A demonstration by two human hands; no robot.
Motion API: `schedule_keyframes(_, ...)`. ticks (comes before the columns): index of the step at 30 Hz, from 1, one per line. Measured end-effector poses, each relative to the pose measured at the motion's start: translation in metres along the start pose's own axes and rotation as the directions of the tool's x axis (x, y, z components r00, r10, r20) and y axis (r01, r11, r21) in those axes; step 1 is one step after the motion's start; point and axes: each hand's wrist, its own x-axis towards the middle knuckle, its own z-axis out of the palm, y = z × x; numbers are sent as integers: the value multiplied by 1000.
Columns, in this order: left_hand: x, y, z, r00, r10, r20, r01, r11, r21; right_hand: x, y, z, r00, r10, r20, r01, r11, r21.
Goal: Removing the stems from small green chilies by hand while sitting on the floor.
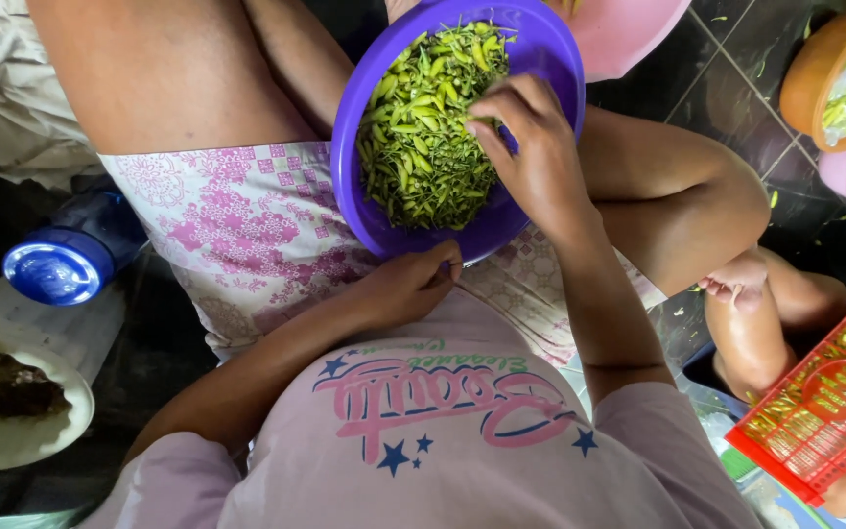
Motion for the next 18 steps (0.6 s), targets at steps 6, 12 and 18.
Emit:
schedule_keyframes(6,0,-5,-3,998,52,45,-50,998,-37,-51,-31,-25,941,251,227,-333,804,493)
schedule_keyframes(12,-3,8,-1,1000,12,5,-12,999,52,-77,-67,-10,913,332,239,-409,744,528)
schedule_keyframes(18,-3,-5,4,999,26,-40,-26,1000,16,-89,-69,4,955,280,102,-294,824,484)
